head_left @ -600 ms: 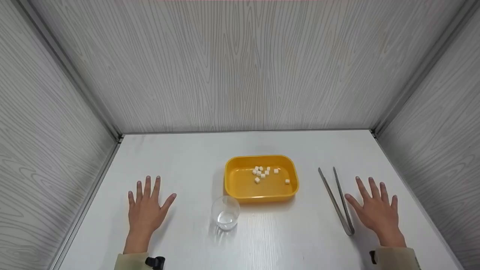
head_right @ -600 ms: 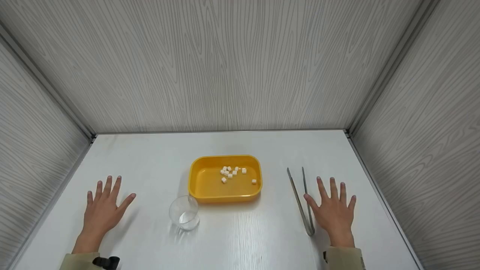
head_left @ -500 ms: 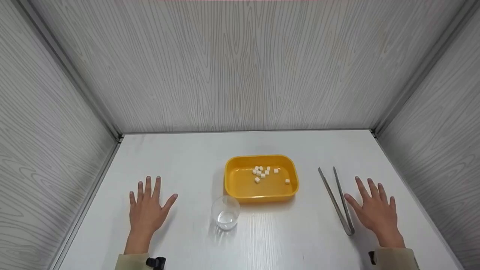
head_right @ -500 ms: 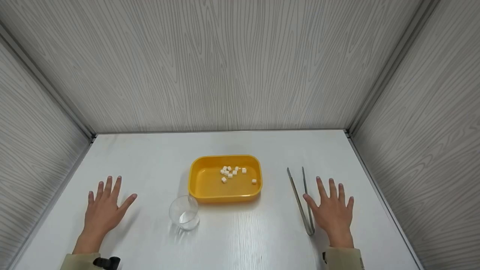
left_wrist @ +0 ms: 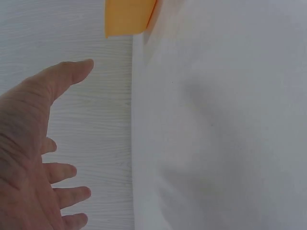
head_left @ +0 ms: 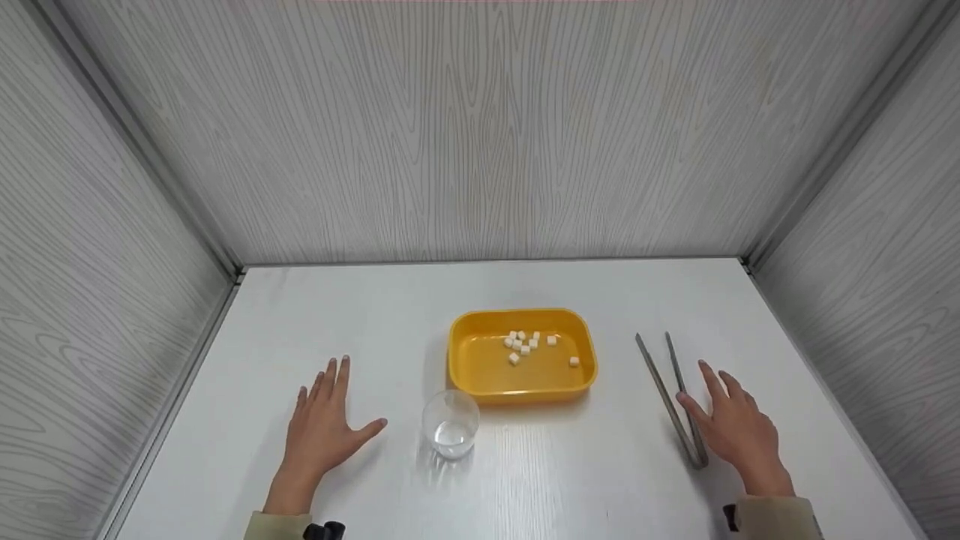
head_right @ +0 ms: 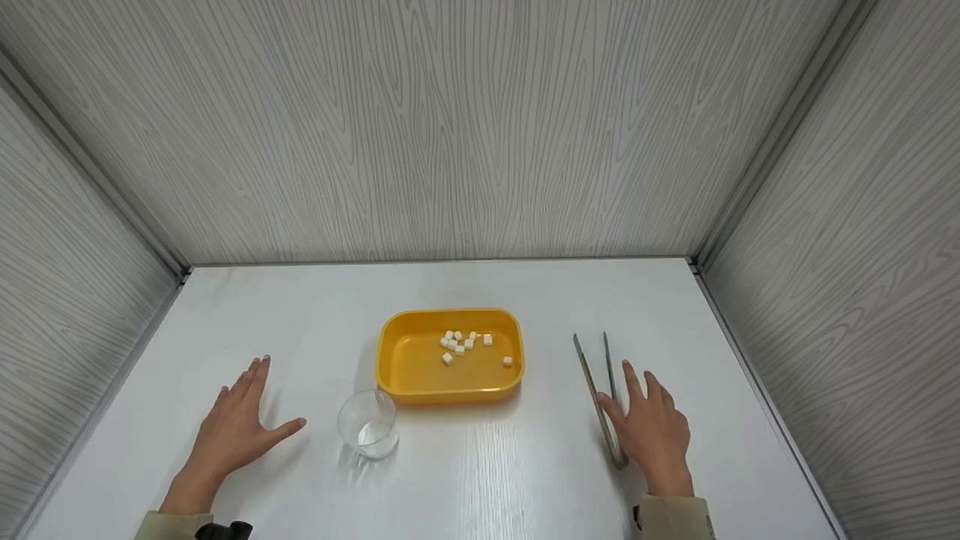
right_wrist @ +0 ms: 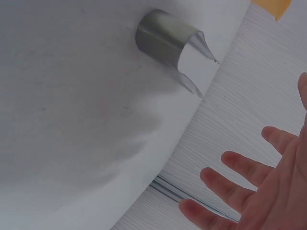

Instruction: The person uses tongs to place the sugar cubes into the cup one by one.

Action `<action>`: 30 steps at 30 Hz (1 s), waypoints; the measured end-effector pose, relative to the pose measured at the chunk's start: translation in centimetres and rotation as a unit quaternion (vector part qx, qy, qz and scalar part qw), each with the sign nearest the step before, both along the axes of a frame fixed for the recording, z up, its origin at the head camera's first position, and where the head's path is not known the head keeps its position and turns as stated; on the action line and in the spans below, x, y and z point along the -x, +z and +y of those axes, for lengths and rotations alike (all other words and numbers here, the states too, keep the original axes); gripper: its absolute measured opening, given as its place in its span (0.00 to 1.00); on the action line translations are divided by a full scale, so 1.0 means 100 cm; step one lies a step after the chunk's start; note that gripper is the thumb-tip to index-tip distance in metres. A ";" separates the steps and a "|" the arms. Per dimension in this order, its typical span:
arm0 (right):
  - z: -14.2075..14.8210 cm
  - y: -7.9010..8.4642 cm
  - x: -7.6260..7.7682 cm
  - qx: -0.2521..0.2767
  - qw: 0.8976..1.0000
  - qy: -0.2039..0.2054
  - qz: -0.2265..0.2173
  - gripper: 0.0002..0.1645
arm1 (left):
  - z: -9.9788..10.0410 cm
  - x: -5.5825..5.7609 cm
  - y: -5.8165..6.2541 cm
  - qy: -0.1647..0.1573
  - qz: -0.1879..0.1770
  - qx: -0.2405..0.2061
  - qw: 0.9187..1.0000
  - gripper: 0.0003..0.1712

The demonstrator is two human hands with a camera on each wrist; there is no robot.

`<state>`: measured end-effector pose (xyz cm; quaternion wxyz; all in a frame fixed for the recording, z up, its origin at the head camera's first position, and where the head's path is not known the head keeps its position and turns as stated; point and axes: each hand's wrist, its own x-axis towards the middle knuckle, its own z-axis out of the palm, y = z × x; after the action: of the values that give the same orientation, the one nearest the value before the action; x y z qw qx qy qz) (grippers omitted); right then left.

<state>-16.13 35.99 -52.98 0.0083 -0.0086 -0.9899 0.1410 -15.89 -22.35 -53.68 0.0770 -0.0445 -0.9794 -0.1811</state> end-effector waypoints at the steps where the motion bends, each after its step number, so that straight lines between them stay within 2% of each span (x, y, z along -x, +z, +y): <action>1: -0.001 -0.001 0.000 0.003 1.000 0.000 -0.003 0.50 | 0.003 0.000 0.000 -0.007 -0.007 -0.006 1.000 0.67; 9: -0.009 -0.010 0.002 0.014 1.000 -0.005 -0.011 0.51 | 0.024 -0.005 -0.007 -0.069 -0.062 -0.061 0.994 0.69; 16: -0.012 -0.017 0.004 0.025 0.999 -0.013 -0.032 0.52 | 0.041 -0.008 -0.013 -0.078 -0.105 -0.122 0.984 0.69; 23: -0.012 -0.019 0.007 0.030 0.997 -0.023 -0.068 0.53 | 0.054 -0.008 -0.015 -0.091 -0.121 -0.209 0.966 0.69; 30: -0.013 -0.020 0.006 0.029 0.996 -0.028 -0.075 0.51 | 0.066 -0.006 -0.020 -0.104 -0.146 -0.275 0.945 0.66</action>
<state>-16.74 34.71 -55.03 -0.0622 -0.0471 -0.9826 0.1684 -15.29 -15.73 -55.69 -0.0769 -0.0967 -0.8818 -0.4551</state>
